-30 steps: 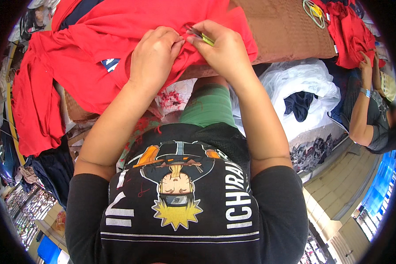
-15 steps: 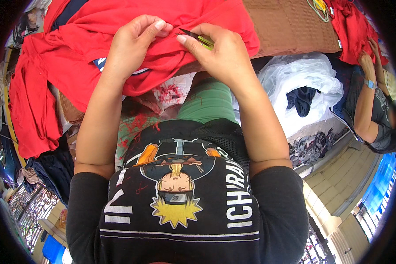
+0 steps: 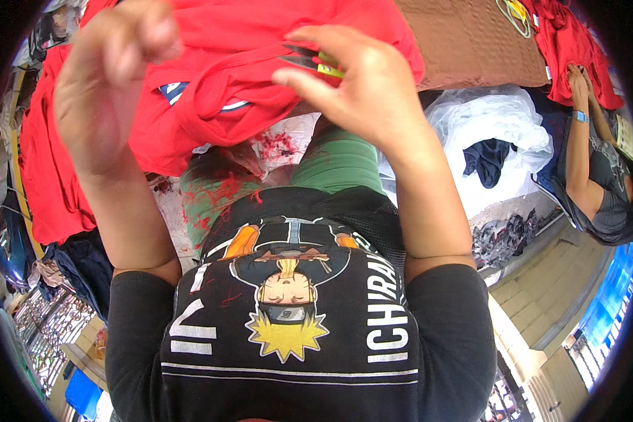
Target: The person trims loose red threads from red and blue t-shirts using small shears, handles the garments individually, and sets them aside after each one.
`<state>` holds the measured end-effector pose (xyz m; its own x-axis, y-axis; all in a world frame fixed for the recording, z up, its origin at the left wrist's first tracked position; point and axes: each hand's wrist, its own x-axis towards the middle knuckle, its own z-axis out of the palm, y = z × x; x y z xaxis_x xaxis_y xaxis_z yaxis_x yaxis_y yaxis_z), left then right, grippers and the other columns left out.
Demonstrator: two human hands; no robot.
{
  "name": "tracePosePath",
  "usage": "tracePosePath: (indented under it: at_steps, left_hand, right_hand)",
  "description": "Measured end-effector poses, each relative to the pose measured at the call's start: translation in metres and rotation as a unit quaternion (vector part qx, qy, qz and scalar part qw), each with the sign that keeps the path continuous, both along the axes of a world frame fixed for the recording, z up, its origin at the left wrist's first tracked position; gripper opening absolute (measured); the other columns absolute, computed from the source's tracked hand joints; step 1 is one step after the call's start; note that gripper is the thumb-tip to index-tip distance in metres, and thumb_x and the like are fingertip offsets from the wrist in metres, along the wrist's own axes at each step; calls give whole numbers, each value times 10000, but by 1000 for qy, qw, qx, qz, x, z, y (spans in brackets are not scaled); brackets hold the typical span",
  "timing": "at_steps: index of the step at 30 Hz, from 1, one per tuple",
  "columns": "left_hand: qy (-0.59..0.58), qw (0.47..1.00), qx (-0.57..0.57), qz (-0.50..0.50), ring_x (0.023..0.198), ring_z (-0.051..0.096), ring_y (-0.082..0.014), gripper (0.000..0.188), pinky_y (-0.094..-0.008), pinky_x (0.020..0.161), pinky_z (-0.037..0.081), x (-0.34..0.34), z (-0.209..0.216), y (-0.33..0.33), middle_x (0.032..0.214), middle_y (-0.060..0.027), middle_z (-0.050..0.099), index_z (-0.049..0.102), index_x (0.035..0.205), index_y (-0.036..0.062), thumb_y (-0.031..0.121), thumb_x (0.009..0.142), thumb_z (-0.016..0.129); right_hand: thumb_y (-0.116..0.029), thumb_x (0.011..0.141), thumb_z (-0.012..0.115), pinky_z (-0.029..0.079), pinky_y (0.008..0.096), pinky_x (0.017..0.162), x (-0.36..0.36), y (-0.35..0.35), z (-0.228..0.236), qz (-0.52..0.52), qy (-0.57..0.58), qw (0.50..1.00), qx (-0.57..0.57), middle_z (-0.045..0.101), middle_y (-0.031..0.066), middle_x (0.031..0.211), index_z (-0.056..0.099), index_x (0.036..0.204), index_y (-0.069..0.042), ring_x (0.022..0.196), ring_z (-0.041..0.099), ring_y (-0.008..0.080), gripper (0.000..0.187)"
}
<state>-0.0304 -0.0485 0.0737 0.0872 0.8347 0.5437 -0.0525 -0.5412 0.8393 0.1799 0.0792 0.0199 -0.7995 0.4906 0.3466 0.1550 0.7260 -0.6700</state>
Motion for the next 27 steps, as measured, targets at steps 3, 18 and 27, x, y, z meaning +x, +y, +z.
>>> tracePosePath:
  at_steps: [3, 18, 27]
  left_hand:
    - [86, 951, -166, 247, 895, 628, -127, 161, -245, 818, 477, 35, -13, -10, 1010, -63, 671, 652, 998, 7, 103, 966, 527]
    - [430, 781, -119, 438, 833, 674, -186, 173, -294, 742, 538, 51, -90, -3, 994, -75, 687, 699, 980, 30, 116, 830, 691]
    - [22, 903, -312, 296, 976, 619, -106, 254, -238, 897, 454, 46, -65, 6, 1031, -64, 681, 651, 1095, -13, 188, 952, 589]
  right_hand:
    - [-224, 733, 782, 529, 301, 708, -1, -11, -10, 74, -73, 993, 47, 699, 109, 930, 701, 1054, -99, 794, 681, 240, 354]
    - [-102, 737, 742, 533, 319, 660, 10, -17, -30, 89, -93, 991, -22, 701, 87, 889, 703, 1020, -105, 758, 687, 238, 286]
    - [-354, 755, 766, 510, 350, 595, 6, -9, -7, 3, -12, 999, -52, 656, 123, 726, 681, 917, -42, 651, 655, 272, 361]
